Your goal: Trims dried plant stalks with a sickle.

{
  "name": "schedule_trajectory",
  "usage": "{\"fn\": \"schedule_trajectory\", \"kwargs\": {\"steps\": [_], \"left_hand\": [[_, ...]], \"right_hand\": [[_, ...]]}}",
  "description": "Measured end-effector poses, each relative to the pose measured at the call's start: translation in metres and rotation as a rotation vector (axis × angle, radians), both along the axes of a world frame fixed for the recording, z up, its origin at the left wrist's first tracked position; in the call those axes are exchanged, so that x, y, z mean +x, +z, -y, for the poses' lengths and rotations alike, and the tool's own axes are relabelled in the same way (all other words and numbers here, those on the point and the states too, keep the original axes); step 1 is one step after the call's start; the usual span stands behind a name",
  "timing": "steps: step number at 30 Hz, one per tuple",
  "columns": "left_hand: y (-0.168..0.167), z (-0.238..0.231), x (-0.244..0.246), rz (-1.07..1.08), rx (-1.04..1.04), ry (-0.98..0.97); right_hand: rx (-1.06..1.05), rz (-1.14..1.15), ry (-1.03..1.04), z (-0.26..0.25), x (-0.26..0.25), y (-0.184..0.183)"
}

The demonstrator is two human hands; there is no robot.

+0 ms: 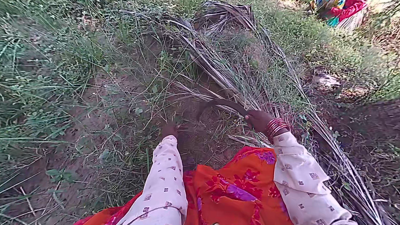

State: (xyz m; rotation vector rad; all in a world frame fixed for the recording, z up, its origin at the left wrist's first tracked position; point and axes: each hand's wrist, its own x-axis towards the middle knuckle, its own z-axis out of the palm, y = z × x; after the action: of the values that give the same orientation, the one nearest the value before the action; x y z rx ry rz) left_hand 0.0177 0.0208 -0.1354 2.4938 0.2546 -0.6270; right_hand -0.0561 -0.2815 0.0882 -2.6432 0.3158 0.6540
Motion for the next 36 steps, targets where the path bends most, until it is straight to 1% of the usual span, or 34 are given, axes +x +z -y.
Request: {"fn": "schedule_trajectory", "kwargs": {"steps": [1, 3, 6, 7, 8, 10, 12, 15, 17, 18, 20, 23, 24, 26, 28, 32, 34, 36], "left_hand": [[-0.002, -0.008, -0.005, -0.047, 0.064, 0.012], [-0.017, -0.019, -0.009, -0.013, 0.152, 0.11], [-0.043, -0.024, 0.0, 0.298, 0.142, 0.274], [-0.04, -0.019, 0.004, 0.363, 0.125, 0.292], [-0.026, -0.01, 0.007, 0.383, 0.096, 0.273], [0.012, 0.012, 0.01, 0.352, 0.03, 0.141], [0.03, 0.037, 0.012, 0.321, -0.027, -0.016], [0.031, 0.072, 0.008, 0.257, -0.095, -0.221], [0.029, 0.087, 0.004, 0.137, -0.03, -0.335], [0.027, 0.09, 0.003, 0.082, 0.002, -0.358], [0.022, 0.087, 0.003, 0.031, 0.018, -0.307], [0.02, 0.069, 0.006, -0.047, 0.024, -0.168], [0.02, 0.063, 0.008, -0.083, 0.036, -0.148], [0.023, 0.056, 0.009, -0.13, 0.053, -0.157], [0.02, 0.053, 0.008, -0.127, 0.043, -0.153], [0.02, 0.059, 0.001, -0.123, 0.03, -0.119], [0.027, 0.063, 0.0, -0.128, 0.038, -0.126], [0.025, 0.063, 0.004, -0.112, 0.032, -0.104]], "right_hand": [[-0.012, -0.029, 0.023, 0.005, 0.003, -0.007], [-0.029, -0.058, 0.026, 0.015, 0.009, -0.02], [0.017, -0.055, -0.064, 0.017, 0.011, -0.023], [0.028, -0.044, -0.096, 0.017, 0.011, -0.023], [0.037, -0.03, -0.125, 0.017, 0.011, -0.023], [0.056, 0.01, -0.164, 0.017, 0.012, -0.024], [0.078, 0.034, -0.184, 0.017, 0.014, -0.028], [0.076, 0.034, -0.2, 0.016, 0.014, -0.029], [0.066, 0.023, -0.204, 0.013, 0.013, -0.027], [0.054, 0.018, -0.196, 0.013, 0.014, -0.027], [0.035, 0.004, -0.177, 0.01, 0.015, -0.029], [0.035, -0.037, -0.144, 0.0, 0.016, -0.031], [0.036, -0.045, -0.137, -0.003, 0.017, -0.034], [0.045, -0.058, -0.129, -0.008, 0.021, -0.04], [0.04, -0.058, -0.125, -0.014, 0.025, -0.048], [-0.042, -0.107, -0.06, -0.024, 0.03, -0.055], [-0.049, -0.142, -0.061, -0.026, 0.028, -0.053], [-0.038, -0.164, -0.08, -0.022, 0.028, -0.057]]}}
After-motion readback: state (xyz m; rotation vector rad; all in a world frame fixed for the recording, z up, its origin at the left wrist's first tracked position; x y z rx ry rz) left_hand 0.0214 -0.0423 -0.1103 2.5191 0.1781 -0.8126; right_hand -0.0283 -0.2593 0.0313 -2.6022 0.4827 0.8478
